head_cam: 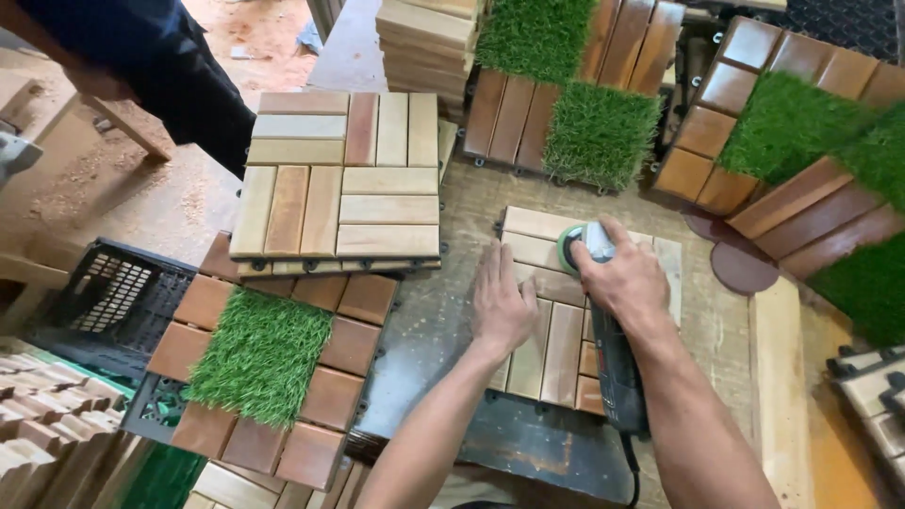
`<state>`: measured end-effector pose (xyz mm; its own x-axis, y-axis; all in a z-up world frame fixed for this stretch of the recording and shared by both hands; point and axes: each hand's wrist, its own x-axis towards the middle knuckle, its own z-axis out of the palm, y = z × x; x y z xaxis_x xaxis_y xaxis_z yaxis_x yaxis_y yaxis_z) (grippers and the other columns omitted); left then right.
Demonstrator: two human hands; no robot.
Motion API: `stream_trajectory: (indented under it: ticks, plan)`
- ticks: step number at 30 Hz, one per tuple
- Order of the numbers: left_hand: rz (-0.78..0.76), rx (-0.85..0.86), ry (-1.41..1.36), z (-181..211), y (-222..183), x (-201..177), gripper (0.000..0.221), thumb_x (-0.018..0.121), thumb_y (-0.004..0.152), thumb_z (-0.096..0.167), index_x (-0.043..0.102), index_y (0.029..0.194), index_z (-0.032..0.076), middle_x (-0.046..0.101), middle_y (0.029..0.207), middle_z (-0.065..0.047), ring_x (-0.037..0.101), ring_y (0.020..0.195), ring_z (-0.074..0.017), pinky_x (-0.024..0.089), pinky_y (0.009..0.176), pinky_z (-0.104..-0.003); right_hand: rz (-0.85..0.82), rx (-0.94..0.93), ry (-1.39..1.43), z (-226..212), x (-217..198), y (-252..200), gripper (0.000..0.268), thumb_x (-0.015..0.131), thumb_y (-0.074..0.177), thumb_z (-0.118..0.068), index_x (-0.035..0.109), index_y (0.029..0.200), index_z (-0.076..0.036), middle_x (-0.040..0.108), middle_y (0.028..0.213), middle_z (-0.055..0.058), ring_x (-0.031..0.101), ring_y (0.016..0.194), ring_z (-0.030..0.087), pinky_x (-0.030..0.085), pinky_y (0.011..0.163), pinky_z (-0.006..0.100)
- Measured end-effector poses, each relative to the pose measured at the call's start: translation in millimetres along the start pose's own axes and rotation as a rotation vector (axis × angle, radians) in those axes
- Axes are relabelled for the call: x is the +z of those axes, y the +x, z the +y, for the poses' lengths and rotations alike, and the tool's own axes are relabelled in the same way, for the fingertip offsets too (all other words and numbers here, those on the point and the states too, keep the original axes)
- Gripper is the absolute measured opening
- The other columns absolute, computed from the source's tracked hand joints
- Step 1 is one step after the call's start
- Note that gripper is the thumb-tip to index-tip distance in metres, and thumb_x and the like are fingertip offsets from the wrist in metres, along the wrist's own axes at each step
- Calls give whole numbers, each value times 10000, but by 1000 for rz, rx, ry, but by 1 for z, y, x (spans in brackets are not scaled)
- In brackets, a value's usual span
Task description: Sanding the surface of interlocking wooden floor tiles using a handheld orbital sander on a workbench.
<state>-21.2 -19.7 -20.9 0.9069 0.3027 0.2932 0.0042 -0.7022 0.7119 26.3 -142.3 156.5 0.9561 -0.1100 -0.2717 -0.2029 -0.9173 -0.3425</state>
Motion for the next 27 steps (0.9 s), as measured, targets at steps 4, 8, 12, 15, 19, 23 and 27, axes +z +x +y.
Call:
stream_trajectory:
  ticks: [4, 8, 12, 15, 19, 23, 27]
  plan:
    - [83, -52, -288, -8, -2, -10, 586, 533, 956, 240, 490, 1456, -62, 470, 1500, -317, 464, 1395, -454, 334, 1181, -514, -1, -69, -12, -28, 12, -7, 705, 569, 875, -654, 513, 1501, -336, 603, 1216, 315, 604, 1226, 506, 486, 1040, 543]
    - [104, -262, -527, -3, -3, -25, 592, 473, 1037, 365, 475, 1487, -20, 465, 1519, -284, 425, 1436, -412, 294, 1217, -476, -24, -140, -19, -43, 29, -12, 668, 576, 879, -634, 512, 1488, -365, 610, 1165, 275, 645, 1160, 505, 520, 993, 548]
    - [70, -339, -571, 6, -3, -38, 639, 411, 1060, 474, 451, 1511, 23, 438, 1548, -259, 392, 1463, -389, 273, 1232, -468, -32, -205, -17, -48, 38, -17, 669, 558, 868, -666, 501, 1480, -400, 603, 1126, 241, 672, 1096, 519, 548, 946, 554]
    - [75, -329, -574, 8, -1, -42, 632, 395, 1067, 466, 464, 1505, 15, 447, 1540, -273, 395, 1459, -401, 269, 1235, -466, -10, -212, -26, -41, 41, -11, 652, 562, 877, -645, 509, 1474, -388, 606, 1113, 241, 683, 1069, 519, 551, 927, 560]
    - [25, -339, -554, 9, 0, -44, 649, 367, 1064, 501, 482, 1496, 31, 467, 1534, -249, 411, 1457, -382, 280, 1229, -470, 5, -180, -46, -13, 40, 3, 671, 549, 885, -654, 491, 1492, -377, 600, 1122, 239, 680, 1065, 531, 556, 920, 559]
    - [-28, -224, -460, 15, 5, -47, 635, 397, 1061, 474, 508, 1469, 0, 473, 1513, -276, 437, 1425, -421, 311, 1198, -496, 65, -145, -21, 11, 24, 5, 668, 565, 886, -638, 538, 1479, -331, 615, 1087, 283, 680, 1060, 535, 551, 911, 564]
    - [-93, -59, -214, 14, 9, -39, 614, 457, 1038, 452, 551, 1422, -19, 482, 1494, -303, 466, 1393, -457, 352, 1160, -539, 84, -115, -13, 29, 9, 1, 643, 576, 915, -597, 557, 1481, -294, 618, 1040, 292, 691, 1042, 515, 558, 886, 546]
